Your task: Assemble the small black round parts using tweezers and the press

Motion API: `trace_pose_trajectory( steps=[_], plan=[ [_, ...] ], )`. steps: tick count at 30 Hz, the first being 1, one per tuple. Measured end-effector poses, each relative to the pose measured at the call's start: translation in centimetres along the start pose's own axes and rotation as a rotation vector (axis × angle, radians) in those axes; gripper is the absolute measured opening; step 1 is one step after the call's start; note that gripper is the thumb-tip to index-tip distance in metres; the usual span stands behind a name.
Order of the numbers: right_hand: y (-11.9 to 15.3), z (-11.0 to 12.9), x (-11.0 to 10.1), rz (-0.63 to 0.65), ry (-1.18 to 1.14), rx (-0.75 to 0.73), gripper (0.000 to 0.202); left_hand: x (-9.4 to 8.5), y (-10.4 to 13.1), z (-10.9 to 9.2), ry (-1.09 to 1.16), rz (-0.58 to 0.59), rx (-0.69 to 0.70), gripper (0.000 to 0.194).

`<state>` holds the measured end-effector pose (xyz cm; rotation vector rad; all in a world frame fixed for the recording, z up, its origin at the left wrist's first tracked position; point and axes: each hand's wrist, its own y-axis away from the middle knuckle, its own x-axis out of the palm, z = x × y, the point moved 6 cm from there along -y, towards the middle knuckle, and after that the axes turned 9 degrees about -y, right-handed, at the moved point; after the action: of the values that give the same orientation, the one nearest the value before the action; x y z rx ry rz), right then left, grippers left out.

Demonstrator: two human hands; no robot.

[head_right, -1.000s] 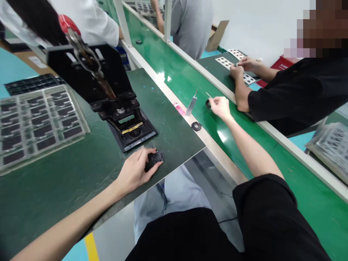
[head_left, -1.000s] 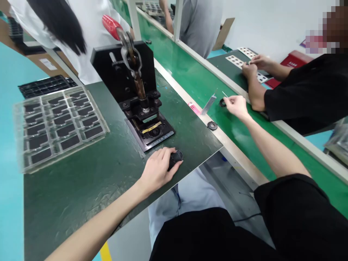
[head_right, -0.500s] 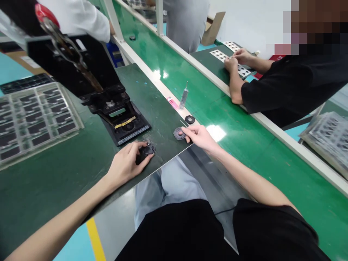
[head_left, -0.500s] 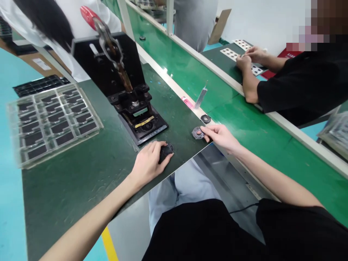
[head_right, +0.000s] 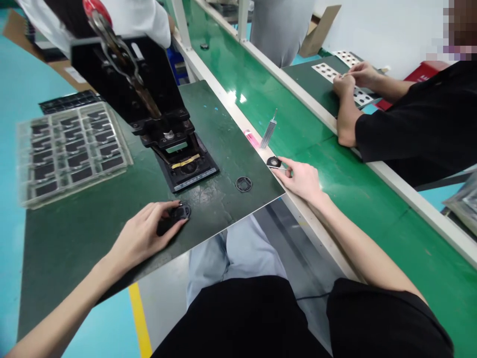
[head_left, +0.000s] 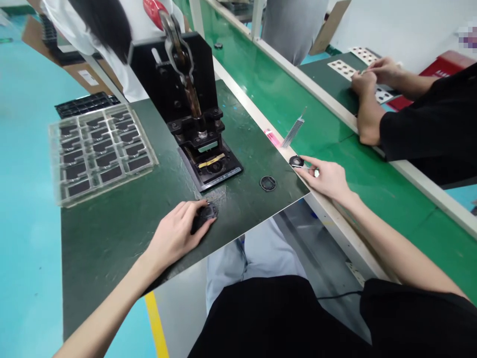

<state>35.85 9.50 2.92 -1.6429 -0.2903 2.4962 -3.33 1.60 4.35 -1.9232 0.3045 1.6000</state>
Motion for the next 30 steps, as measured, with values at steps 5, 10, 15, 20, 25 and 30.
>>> trace_pose_trajectory(
  steps=[5, 10, 15, 20, 25, 30],
  plan=[
    [-0.2, 0.1, 1.0, -0.067, 0.065, -0.16, 0.047, -2.4, 2.8, 5.7, -0.124, 0.038, -0.285, 0.031],
    [0.3, 0.4, -0.8, -0.272, -0.04, -0.174, 0.043, -4.9, 3.6, 7.2, -0.317, -0.031, -0.362, 0.027],
    [0.8, 2.0, -0.6, -0.167, -0.447, 0.008, 0.047, -3.4, -1.1, -0.7, -0.36, -0.112, 0.01, 0.024],
    [-1.0, 5.0, 2.6, 0.153, -0.613, 0.003, 0.056, 3.0, -7.3, -9.8, -0.099, -0.017, 0.351, 0.034],
    [-2.6, 6.2, 3.6, 0.19, -0.531, -0.027, 0.05, 6.5, -9.5, -11.3, -0.011, 0.062, 0.305, 0.049],
    [-1.9, 6.6, 2.9, 0.163, -0.479, -0.067, 0.033, 4.8, -6.8, -8.5, 0.089, -0.005, 0.308, 0.028]
  ],
)
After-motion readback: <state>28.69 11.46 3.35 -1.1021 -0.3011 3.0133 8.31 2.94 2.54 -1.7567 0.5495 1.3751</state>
